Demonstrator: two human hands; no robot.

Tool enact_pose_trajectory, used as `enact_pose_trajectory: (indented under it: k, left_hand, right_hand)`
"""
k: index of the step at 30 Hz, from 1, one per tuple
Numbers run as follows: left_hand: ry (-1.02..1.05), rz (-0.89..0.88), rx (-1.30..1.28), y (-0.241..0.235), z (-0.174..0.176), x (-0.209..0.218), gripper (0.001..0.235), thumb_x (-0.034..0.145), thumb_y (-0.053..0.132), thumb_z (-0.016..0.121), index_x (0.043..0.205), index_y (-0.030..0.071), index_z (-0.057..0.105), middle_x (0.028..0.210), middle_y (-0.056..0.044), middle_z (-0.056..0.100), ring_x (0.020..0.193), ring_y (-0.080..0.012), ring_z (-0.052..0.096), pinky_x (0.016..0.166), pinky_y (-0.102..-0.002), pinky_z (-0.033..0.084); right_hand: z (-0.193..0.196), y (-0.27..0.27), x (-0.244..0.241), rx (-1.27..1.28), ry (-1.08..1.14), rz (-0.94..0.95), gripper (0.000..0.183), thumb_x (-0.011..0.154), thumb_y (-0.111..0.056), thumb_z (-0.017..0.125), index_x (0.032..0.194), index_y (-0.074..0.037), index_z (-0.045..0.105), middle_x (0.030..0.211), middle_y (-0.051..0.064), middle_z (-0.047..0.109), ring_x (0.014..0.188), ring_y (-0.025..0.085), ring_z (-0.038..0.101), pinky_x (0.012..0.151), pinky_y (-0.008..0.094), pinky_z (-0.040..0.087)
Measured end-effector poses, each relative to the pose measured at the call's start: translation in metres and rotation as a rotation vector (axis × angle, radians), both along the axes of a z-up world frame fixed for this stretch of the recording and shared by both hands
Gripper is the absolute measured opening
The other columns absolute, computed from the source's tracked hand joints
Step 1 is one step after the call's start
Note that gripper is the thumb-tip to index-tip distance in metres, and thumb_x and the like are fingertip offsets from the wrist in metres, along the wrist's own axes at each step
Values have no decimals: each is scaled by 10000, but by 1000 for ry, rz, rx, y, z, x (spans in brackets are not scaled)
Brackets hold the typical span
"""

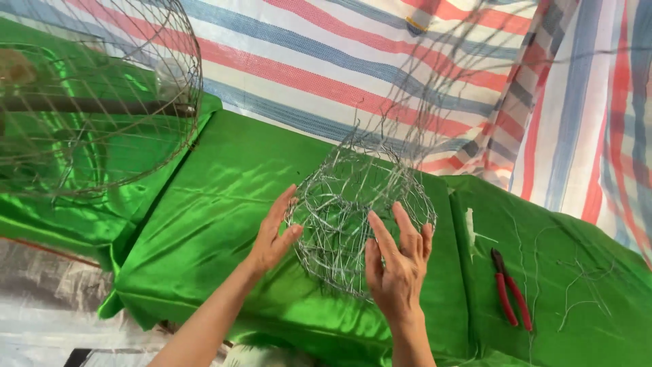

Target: Assembling a wire mesh structure by manually bending and weaving individual metal wires.

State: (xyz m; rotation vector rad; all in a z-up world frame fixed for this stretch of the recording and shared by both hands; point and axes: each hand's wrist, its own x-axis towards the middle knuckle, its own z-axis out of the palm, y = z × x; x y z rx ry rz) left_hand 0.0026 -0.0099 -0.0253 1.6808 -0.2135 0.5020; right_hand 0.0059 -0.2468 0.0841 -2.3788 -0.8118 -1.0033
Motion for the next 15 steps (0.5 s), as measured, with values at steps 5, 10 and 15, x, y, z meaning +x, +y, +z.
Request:
enact_pose_trajectory:
  k: [5,10,15]
  left_hand:
    - [80,27,92,-1,12,-6,770,943,512,479,1560,74,337,1664,-166,294,1479,-396,372,1183,-560,321]
    - [247,9,17,-10,30,-10,902,875,647,450,1596,159,215,1705,-160,187,1502,-437,319,1123,-678,362]
    - [263,9,-83,-7,27,-9,830,898,521,543,1589,156,264,1670,-126,299,1485,-370,385,1128,-555,425]
  right_hand:
    - [6,-1,-1,37,-48,5,442,875,-112,729,1313,-175,722,1485,145,579,1121,204,648,1240,445,254]
    - [5,-3,-1,40,-67,14,426,910,-140,717,1333,-182,718,1500,115,547,1079,190,651,1246,441,222]
    - [-1,-4,4,34,-62,32,448,882,-157,723,1328,-196,712,1518,128,532,1088,199,646,1249,468,221]
